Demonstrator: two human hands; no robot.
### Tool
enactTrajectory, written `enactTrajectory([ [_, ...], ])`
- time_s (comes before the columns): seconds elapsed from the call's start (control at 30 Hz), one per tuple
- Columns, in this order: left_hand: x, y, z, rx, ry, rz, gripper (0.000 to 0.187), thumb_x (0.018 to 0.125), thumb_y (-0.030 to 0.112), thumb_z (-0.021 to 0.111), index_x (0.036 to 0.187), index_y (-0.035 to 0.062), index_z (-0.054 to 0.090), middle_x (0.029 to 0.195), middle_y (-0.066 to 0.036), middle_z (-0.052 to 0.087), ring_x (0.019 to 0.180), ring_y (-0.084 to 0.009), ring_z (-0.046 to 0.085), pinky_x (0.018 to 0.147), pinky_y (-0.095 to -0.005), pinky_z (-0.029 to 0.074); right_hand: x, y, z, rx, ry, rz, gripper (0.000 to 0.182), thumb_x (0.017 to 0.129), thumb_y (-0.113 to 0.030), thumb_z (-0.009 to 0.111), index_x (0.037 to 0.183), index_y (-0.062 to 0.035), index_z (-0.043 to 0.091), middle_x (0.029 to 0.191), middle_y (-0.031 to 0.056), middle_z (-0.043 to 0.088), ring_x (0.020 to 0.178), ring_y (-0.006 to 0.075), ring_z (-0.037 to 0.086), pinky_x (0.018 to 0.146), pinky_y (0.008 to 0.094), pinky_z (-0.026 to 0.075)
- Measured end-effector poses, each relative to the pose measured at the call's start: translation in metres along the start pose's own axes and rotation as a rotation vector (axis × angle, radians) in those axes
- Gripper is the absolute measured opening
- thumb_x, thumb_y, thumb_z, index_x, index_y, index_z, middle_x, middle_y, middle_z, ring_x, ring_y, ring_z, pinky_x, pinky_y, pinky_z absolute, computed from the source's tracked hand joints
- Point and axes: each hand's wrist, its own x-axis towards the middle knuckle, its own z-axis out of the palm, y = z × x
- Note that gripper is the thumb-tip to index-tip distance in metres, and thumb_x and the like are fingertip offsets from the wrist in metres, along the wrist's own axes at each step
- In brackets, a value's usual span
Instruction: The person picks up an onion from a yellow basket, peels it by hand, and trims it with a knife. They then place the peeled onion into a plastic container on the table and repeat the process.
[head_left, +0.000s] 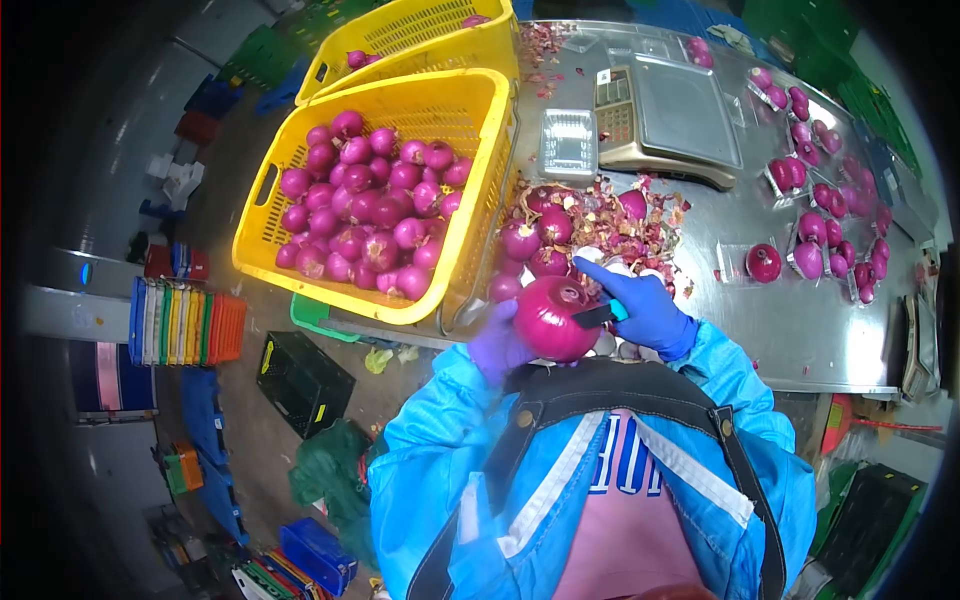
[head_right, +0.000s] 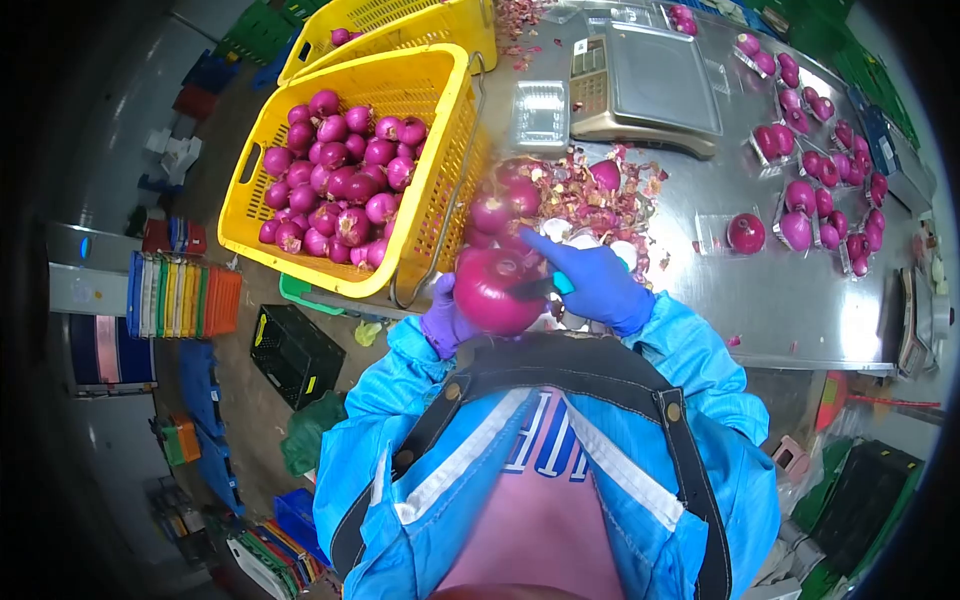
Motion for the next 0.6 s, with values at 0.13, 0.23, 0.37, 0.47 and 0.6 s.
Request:
enactTrajectory([
  [0.13,0.019,-0.015,-0.014,-0.102,-0.246,-0.164,0.098,0.065,0.056,0.067,0.138,0.0075,0.024,0.139,-0.019,0.031,0.124,-0.0381,0.036,0.102,-0.0575,0.029,0.004,0.004,0.000,-0.159,-0.104,-0.155,0.073,0.069,-0.004,0.058,0.136,-0.0239,0.037,0.076,0.0130,0.061,0.064,0.0259,0.062,0.058,0.0370,0.049],
  [0.23,0.017,-0.016,-0.027,-0.141,-0.187,-0.129,0.099,0.064,0.053,0.070,0.138,0.0058,0.024,0.138,-0.020,0.032,0.125,-0.0383,0.035,0.103,-0.0551,0.029,0.004,0.031,-0.008,0.239,0.009,0.334,0.061,0.069,0.004,0.055,0.127,-0.0137,0.049,0.089,0.0135,0.065,0.077,0.0214,0.064,0.067,0.0308,0.050],
  [0.37,0.007,0.012,0.002,0.348,-0.162,-0.009,0.094,0.061,0.037,0.076,0.136,0.0060,0.029,0.136,-0.015,0.036,0.125,-0.0296,0.038,0.106,-0.0419,0.030,-0.007,0.048,0.004,0.349,0.061,0.251,0.033,0.086,-0.011,0.055,0.119,-0.0071,0.054,0.079,0.0028,0.062,0.072,0.0113,0.059,0.065,0.0274,0.048],
  [0.47,0.014,0.028,0.030,0.915,-0.209,0.186,0.105,0.051,0.013,0.083,0.139,0.0068,0.025,0.136,-0.010,0.036,0.126,-0.0231,0.036,0.107,-0.0352,0.027,-0.012,0.039,0.014,1.064,-0.137,0.519,0.034,0.092,-0.030,0.050,0.111,-0.0026,0.056,0.067,0.0005,0.055,0.051,0.0076,0.046,0.048,0.0223,0.038],
  [0.6,0.025,0.024,0.022,1.194,-0.226,0.412,0.110,0.052,0.015,0.083,0.141,0.0046,0.018,0.140,-0.011,0.031,0.128,-0.0237,0.034,0.105,-0.0381,0.030,-0.018,0.050,0.015,1.315,-0.262,0.236,0.055,0.081,-0.037,0.065,0.121,-0.0031,0.048,0.080,0.0008,0.057,0.058,0.0063,0.050,0.052,0.0191,0.041],
])
